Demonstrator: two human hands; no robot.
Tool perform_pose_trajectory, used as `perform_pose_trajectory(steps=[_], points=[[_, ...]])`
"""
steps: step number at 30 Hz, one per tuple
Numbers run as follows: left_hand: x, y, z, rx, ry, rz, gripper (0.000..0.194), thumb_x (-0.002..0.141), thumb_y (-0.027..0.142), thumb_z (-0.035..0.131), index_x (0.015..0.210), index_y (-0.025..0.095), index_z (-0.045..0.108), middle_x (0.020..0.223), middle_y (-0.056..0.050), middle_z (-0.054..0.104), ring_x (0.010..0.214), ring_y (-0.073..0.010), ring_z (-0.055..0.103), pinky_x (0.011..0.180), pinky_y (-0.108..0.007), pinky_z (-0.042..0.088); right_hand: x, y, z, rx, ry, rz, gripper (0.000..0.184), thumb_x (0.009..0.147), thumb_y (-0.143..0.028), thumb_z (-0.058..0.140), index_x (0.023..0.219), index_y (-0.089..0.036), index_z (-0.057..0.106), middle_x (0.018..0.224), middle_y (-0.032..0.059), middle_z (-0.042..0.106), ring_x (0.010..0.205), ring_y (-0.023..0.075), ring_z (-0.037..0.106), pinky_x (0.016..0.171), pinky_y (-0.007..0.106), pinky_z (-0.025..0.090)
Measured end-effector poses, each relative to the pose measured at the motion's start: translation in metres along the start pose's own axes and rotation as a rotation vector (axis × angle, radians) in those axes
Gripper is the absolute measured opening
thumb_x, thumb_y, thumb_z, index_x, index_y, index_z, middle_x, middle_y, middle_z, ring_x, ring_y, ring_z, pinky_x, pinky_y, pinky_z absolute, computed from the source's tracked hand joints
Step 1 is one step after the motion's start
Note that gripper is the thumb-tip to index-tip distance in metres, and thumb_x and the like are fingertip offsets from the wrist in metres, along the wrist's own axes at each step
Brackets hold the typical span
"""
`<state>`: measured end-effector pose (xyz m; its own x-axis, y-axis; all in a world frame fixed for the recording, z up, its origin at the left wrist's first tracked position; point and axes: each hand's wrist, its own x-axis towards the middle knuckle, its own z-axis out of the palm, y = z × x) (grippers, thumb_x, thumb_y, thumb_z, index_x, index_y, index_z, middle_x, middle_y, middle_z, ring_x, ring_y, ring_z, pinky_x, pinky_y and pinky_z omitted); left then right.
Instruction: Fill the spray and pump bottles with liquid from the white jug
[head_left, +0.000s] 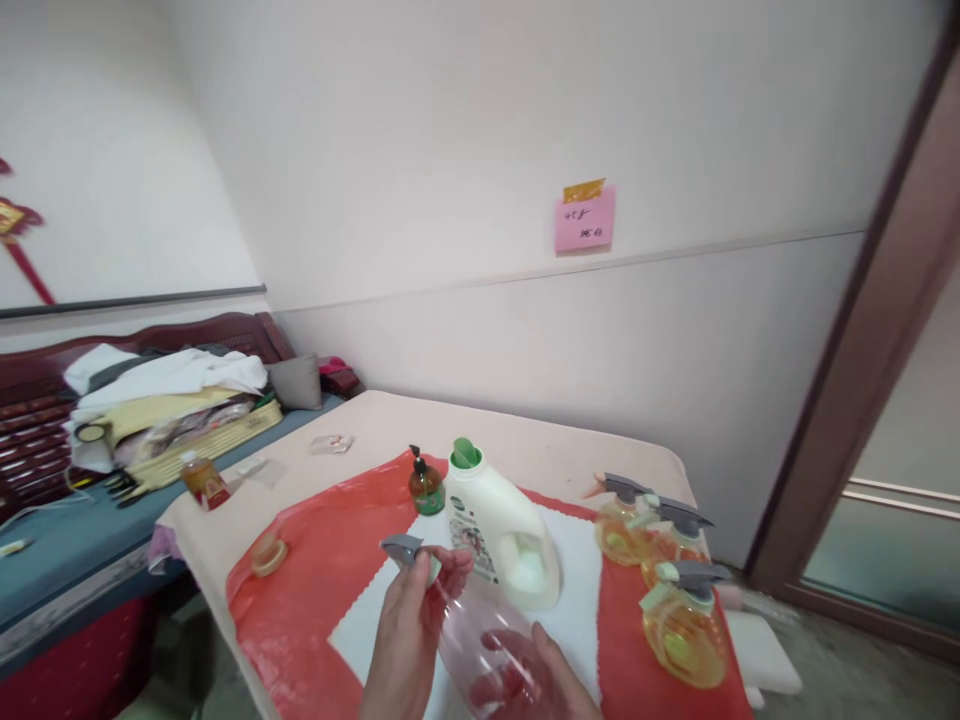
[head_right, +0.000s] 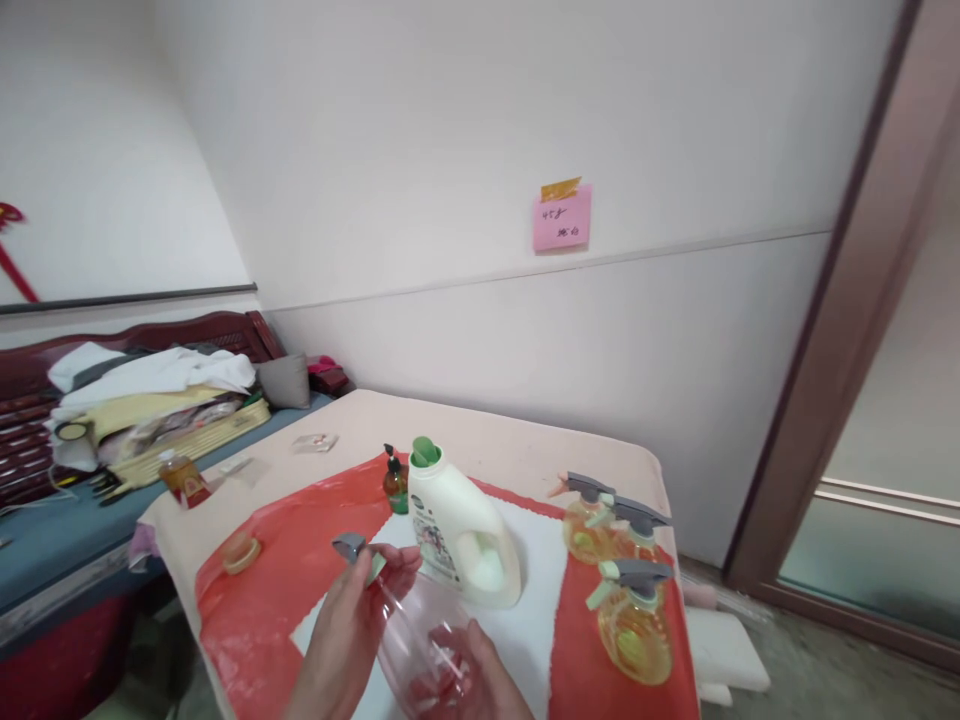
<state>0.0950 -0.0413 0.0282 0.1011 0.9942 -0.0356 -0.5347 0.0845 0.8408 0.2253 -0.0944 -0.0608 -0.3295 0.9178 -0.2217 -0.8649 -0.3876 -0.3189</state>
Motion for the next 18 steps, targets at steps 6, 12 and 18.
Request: perform_pose_trajectory(steps=[6,12,18], points=[[0.0,-0.01,-0.021,0.015,0.109,-0.025,0.038,0.079,0.051,0.067,0.087,0.013,0.068,0.101,-0.014,0.072,0.103,-0.028,0.066,0.098,-0.042,0.044,0.007,0.009,-0.017,-0.36,0.144,-0.065,0.065,0.064,-0.067,0.072,0.11,-0.023,0.057,0.086,0.0067,0.068,0.065,0.02,0.066,0.063,0.034,0.049],[0.003,-0.006,-0.02,-0.129,0.272,-0.082,0.036,0.075,0.047,0.072,0.085,0.014,0.064,0.089,-0.014,0.074,0.091,-0.0269,0.069,0.087,-0.039,0.05,0.011,0.01,-0.038,-0.975,0.29,-0.655,0.081,0.042,-0.052,0.086,0.115,-0.03,0.058,0.135,0.012,0.05,0.132,0.038,0.04,0.106,0.047,0.036],[0.007,-0.001,-0.024,-0.16,0.248,-0.006,0.032,0.075,0.046,0.072,0.079,0.016,0.062,0.074,-0.008,0.071,0.08,-0.0219,0.069,0.085,-0.036,0.05,0.013,0.012,-0.031,-0.645,0.319,-0.278,0.081,0.058,-0.079,0.064,0.123,-0.033,0.052,0.135,0.0137,0.05,0.115,0.0365,0.056,0.09,0.052,0.047]])
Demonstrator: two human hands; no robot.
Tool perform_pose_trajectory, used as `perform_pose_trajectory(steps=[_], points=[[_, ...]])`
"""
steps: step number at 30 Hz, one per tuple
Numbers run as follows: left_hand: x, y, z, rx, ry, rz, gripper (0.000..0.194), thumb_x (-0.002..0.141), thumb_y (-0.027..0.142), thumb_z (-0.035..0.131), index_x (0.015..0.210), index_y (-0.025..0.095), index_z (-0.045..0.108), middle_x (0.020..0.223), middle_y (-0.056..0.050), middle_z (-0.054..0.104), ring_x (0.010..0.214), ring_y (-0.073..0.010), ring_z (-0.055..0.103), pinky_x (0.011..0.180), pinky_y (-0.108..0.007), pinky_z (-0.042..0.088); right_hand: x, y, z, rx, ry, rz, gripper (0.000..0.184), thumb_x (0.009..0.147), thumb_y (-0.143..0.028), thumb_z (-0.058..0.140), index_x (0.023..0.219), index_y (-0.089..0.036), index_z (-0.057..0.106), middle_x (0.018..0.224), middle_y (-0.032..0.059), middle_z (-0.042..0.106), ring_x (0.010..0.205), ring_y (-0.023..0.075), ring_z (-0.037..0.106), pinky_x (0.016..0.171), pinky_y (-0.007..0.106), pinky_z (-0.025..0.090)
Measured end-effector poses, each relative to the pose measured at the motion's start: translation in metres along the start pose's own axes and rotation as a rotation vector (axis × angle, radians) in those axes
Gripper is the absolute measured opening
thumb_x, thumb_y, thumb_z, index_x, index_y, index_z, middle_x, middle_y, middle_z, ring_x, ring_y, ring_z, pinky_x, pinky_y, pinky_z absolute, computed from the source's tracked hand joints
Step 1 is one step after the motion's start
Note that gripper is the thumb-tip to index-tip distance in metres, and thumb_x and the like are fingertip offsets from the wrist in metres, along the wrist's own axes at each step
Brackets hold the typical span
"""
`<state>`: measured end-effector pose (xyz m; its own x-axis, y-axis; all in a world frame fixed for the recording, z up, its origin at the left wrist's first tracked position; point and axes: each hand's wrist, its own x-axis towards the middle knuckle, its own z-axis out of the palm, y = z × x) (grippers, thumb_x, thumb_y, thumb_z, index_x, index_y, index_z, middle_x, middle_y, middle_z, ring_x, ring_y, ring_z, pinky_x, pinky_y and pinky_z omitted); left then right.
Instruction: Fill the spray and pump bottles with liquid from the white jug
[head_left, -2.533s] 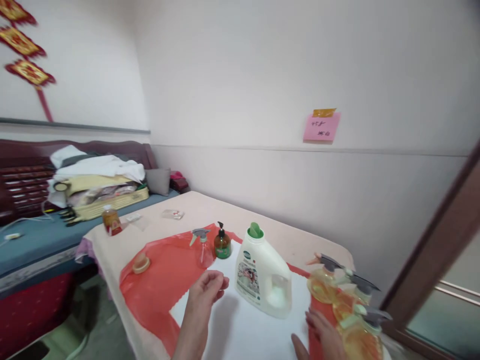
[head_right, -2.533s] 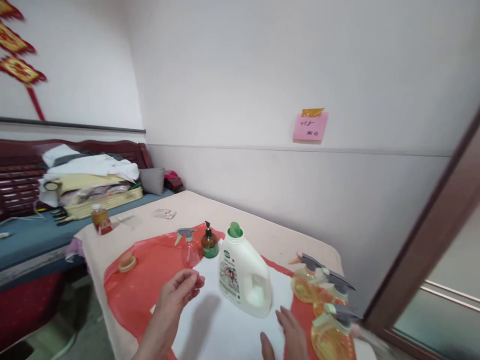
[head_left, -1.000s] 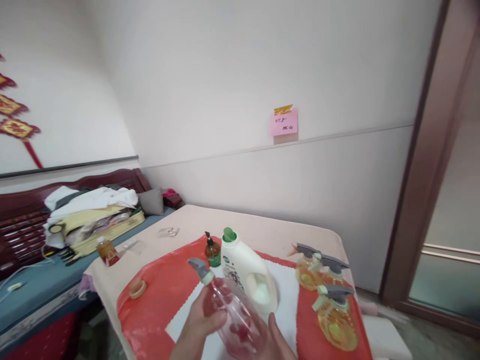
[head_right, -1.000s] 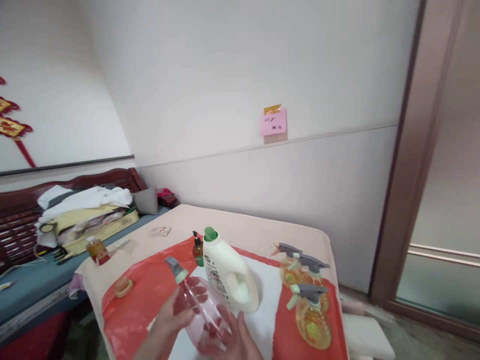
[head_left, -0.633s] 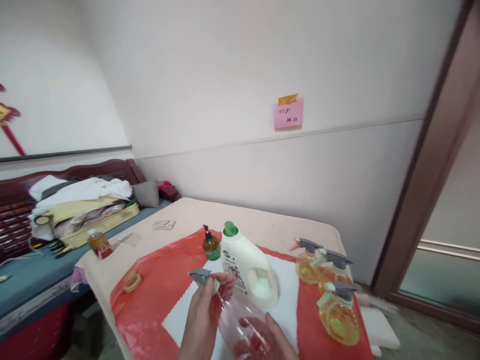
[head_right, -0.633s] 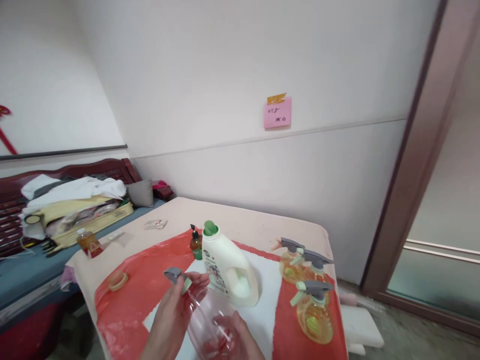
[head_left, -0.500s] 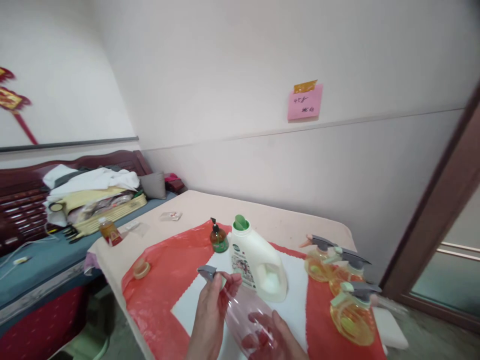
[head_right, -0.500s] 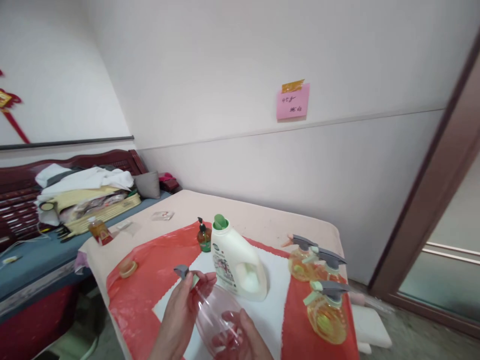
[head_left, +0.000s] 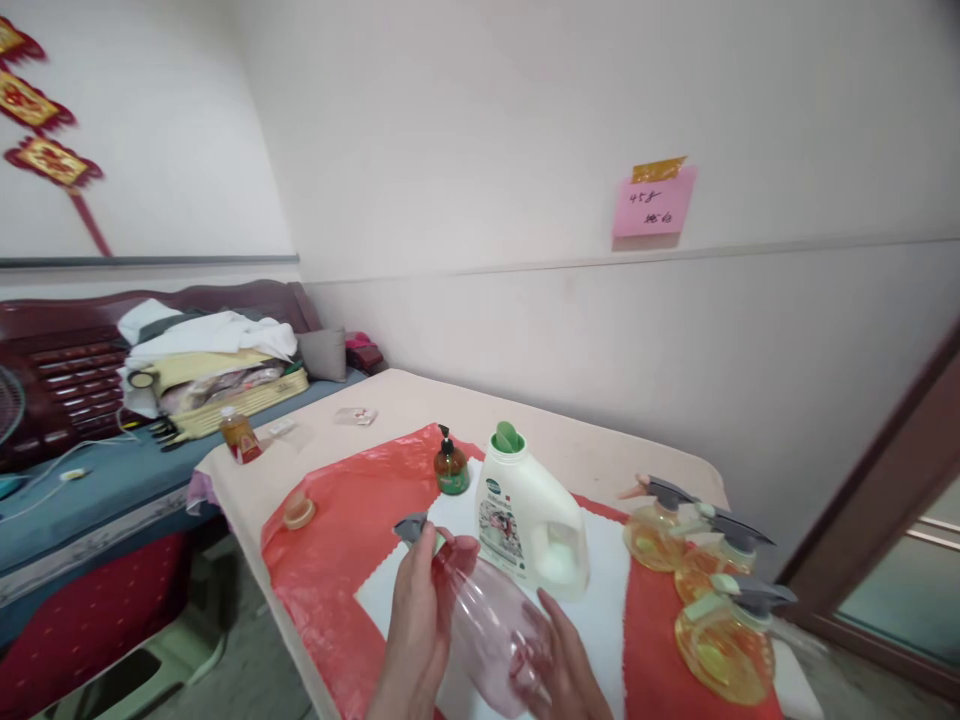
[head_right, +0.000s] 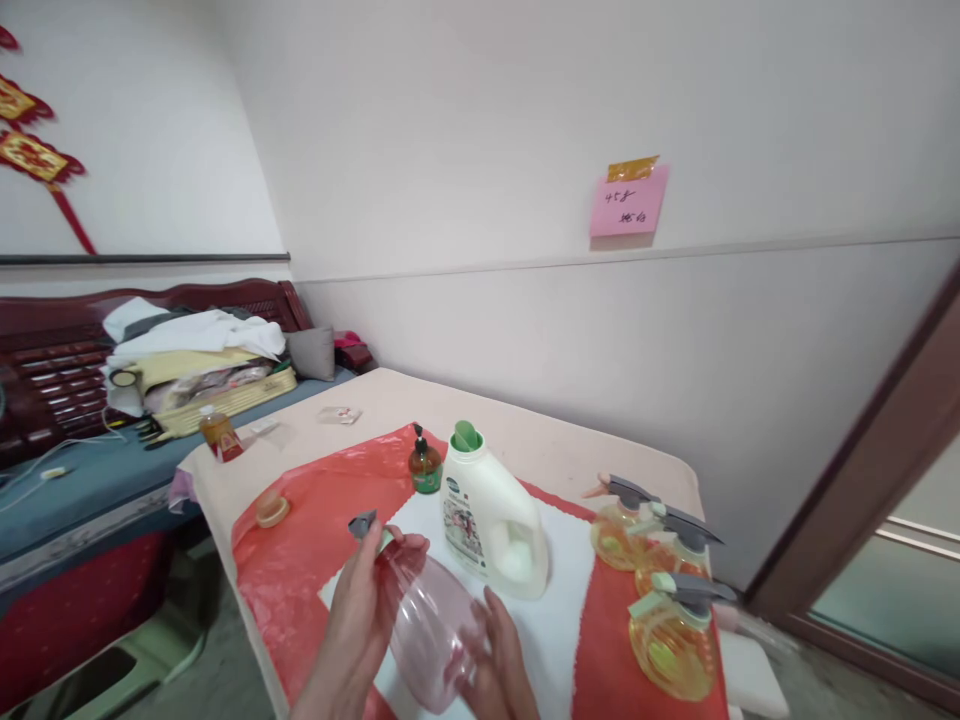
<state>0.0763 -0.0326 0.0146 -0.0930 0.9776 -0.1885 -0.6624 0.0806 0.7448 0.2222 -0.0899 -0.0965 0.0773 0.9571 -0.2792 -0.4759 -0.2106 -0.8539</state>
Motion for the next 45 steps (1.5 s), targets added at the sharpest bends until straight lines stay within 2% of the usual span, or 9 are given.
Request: perform_pose_trajectory(steps=[3,6,14,18,21,27,38,42,45], points=[[-0.005,0.001,0.0,0.129,-0.159,-0.012,0.034,0.079,0.049,0.066,0.078,0.015,0.064,0.077,-0.009,0.071,0.08,-0.022,0.068,0.086,-0.037,0.049,-0.01,-0.013,0.007,0.302,-0.203,0.3,0.086,0.059,-0.087,0.055,0.121,-0.026,0.054,0.125,0.0151,0.057,0.103,0.0322,0.063,0.09,0.05,0.046],[-0.009,0.002,0.0,0.234,-0.24,-0.025,0.034,0.083,0.049,0.061,0.08,0.016,0.064,0.083,-0.01,0.072,0.084,-0.0233,0.067,0.086,-0.037,0.047,-0.016,-0.022,0.012,0.226,-0.233,0.359,0.082,0.05,-0.073,0.075,0.114,-0.024,0.059,0.108,0.0111,0.063,0.094,0.0299,0.065,0.087,0.048,0.047],[-0.012,0.0,0.001,0.367,-0.159,0.023,0.038,0.08,0.054,0.061,0.08,0.016,0.065,0.082,-0.009,0.072,0.082,-0.024,0.067,0.081,-0.036,0.047,-0.013,-0.004,0.003,-0.397,-0.145,-0.226,0.087,0.05,-0.02,0.076,0.132,-0.024,0.047,0.13,0.0125,0.049,0.123,0.0334,0.048,0.098,0.044,0.044],[-0.001,0.006,-0.001,0.191,-0.045,0.063,0.035,0.079,0.051,0.063,0.083,0.016,0.062,0.08,-0.01,0.072,0.081,-0.0225,0.068,0.082,-0.035,0.048,-0.012,0.008,-0.006,-0.807,0.038,-0.556,0.077,0.053,-0.015,0.068,0.128,-0.026,0.053,0.135,0.0136,0.045,0.129,0.0389,0.041,0.105,0.052,0.037],[0.014,0.027,-0.011,-0.032,0.165,0.152,0.027,0.079,0.042,0.065,0.077,0.016,0.059,0.073,-0.007,0.07,0.073,-0.0186,0.068,0.078,-0.033,0.05,-0.016,0.005,-0.003,-0.917,0.162,-0.644,0.073,0.058,-0.017,0.061,0.129,-0.025,0.05,0.136,0.014,0.043,0.128,0.0375,0.042,0.104,0.051,0.039],[0.029,0.069,-0.039,-0.186,0.49,0.39,0.023,0.084,0.041,0.055,0.076,0.019,0.054,0.071,0.002,0.062,0.072,-0.0106,0.064,0.078,-0.025,0.049,-0.02,-0.009,0.016,-0.781,0.303,-0.306,0.063,0.061,-0.028,0.059,0.122,-0.024,0.044,0.12,0.0088,0.055,0.109,0.03,0.056,0.089,0.04,0.045],[0.024,0.063,-0.038,-0.228,0.462,0.28,0.026,0.08,0.043,0.061,0.077,0.018,0.056,0.076,-0.001,0.062,0.075,-0.0127,0.065,0.078,-0.027,0.051,0.001,0.058,0.027,-0.838,0.154,-0.36,0.07,0.059,-0.027,0.072,0.125,-0.02,0.048,0.129,0.013,0.056,0.124,0.0363,0.046,0.107,0.048,0.033],[0.024,0.066,-0.04,-0.228,0.454,0.254,0.026,0.082,0.043,0.059,0.076,0.017,0.056,0.075,-0.002,0.063,0.075,-0.0128,0.064,0.075,-0.025,0.05,-0.001,0.063,0.025,-0.849,0.157,-0.363,0.082,0.057,-0.023,0.075,0.132,-0.019,0.044,0.135,0.0146,0.053,0.128,0.0375,0.043,0.109,0.049,0.031],[0.025,0.068,-0.041,-0.231,0.456,0.239,0.026,0.082,0.043,0.058,0.074,0.018,0.055,0.074,-0.002,0.063,0.074,-0.0132,0.064,0.074,-0.025,0.05,-0.011,0.056,0.024,-0.729,0.21,-0.374,0.074,0.071,-0.042,0.07,0.135,-0.021,0.04,0.144,0.0134,0.045,0.135,0.0328,0.038,0.113,0.046,0.027]])
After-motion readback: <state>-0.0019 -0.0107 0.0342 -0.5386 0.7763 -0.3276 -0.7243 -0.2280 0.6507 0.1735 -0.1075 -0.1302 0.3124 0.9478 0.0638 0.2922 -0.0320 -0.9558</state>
